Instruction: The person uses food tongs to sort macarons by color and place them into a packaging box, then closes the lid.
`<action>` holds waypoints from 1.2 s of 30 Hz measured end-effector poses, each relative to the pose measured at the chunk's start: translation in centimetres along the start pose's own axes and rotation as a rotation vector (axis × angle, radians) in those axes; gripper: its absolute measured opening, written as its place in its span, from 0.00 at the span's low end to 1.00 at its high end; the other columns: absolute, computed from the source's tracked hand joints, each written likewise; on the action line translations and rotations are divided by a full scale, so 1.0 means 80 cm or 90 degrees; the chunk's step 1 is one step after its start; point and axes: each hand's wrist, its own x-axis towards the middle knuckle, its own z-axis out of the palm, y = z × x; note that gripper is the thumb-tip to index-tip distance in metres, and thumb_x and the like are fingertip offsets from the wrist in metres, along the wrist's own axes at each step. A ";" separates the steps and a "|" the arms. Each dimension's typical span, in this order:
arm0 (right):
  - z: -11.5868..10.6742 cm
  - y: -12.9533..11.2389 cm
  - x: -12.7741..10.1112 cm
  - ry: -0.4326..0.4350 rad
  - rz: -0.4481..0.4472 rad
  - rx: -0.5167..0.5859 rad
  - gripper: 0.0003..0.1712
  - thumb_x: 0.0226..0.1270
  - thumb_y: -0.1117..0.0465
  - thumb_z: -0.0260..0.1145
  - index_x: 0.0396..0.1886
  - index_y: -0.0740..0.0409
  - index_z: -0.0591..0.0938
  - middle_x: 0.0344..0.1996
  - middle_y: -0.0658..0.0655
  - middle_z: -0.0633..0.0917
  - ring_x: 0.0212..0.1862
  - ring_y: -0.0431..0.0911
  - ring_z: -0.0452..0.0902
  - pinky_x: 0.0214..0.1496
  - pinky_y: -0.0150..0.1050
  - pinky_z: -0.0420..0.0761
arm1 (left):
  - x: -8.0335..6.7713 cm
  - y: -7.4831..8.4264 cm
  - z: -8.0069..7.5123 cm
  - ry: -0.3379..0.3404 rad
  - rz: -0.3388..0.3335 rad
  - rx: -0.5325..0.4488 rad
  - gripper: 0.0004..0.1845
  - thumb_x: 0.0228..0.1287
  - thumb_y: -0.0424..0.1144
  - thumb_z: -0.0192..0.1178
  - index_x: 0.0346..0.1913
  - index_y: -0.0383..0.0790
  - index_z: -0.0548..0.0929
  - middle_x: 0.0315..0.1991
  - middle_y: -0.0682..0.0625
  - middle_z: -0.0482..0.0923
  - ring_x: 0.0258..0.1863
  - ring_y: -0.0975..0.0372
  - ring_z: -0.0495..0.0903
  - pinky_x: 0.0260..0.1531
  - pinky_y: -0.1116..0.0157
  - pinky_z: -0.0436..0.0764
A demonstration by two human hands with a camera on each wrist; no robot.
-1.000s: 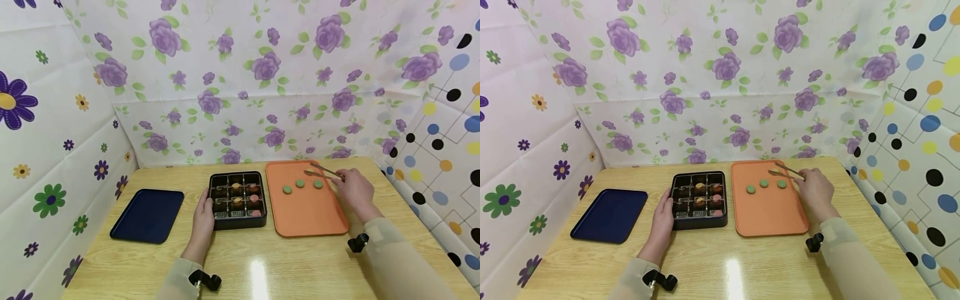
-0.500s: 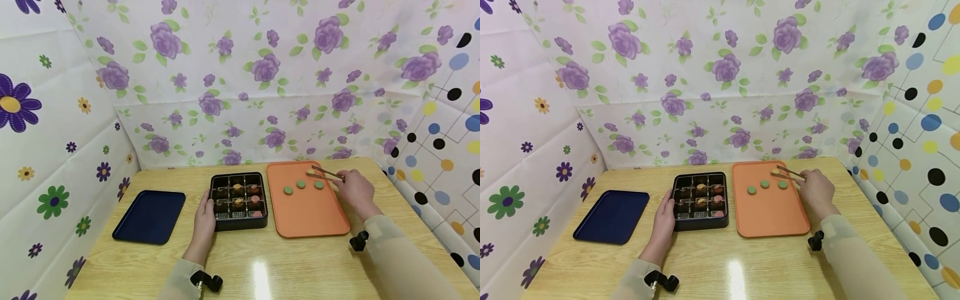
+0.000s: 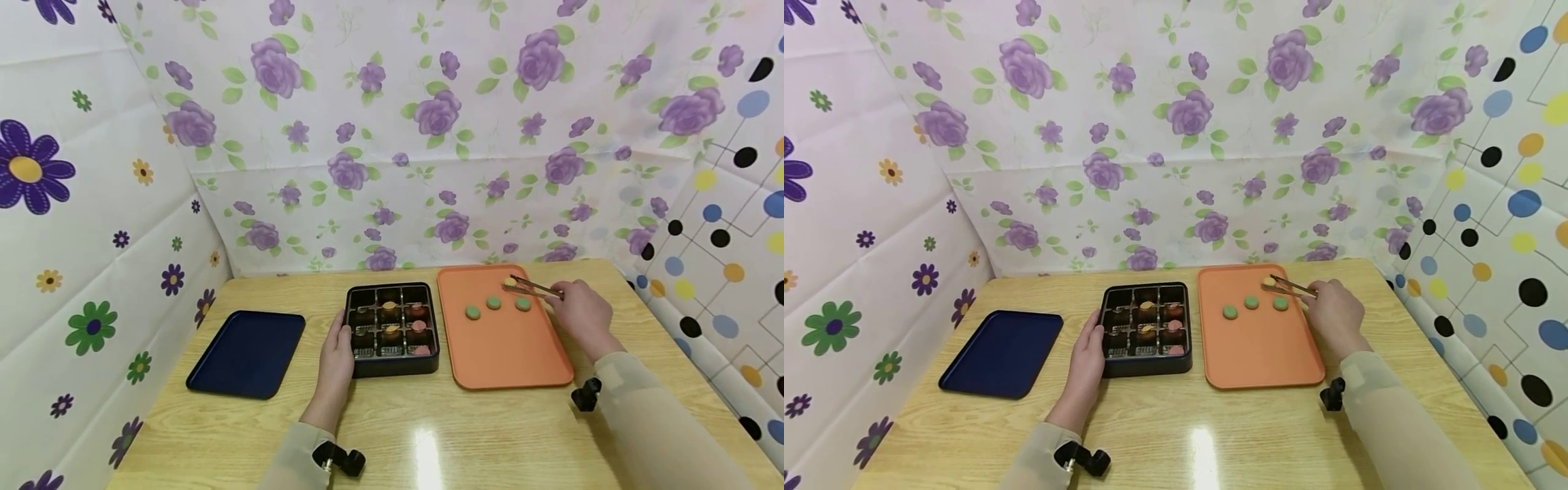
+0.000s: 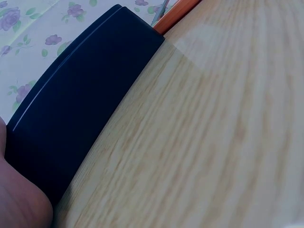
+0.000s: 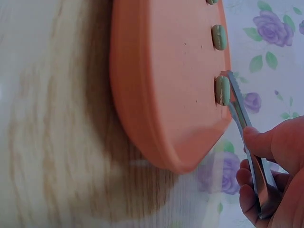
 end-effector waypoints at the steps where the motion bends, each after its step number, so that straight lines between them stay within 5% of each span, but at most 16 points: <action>1: 0.000 0.000 0.000 0.001 -0.001 0.000 0.21 0.87 0.52 0.66 0.63 0.64 0.87 0.46 0.70 0.82 0.32 0.55 0.78 0.24 0.49 0.74 | 0.000 0.000 0.000 0.001 0.000 0.001 0.32 0.94 0.51 0.39 0.92 0.49 0.55 0.90 0.47 0.50 0.88 0.46 0.48 0.84 0.41 0.53; 36: 0.011 -0.007 -0.004 0.054 0.009 0.008 0.20 0.86 0.53 0.67 0.60 0.64 0.89 0.44 0.67 0.84 0.33 0.56 0.80 0.27 0.49 0.76 | -0.001 -0.001 -0.001 -0.005 0.003 -0.006 0.32 0.94 0.52 0.38 0.92 0.50 0.52 0.90 0.49 0.50 0.88 0.48 0.49 0.84 0.41 0.53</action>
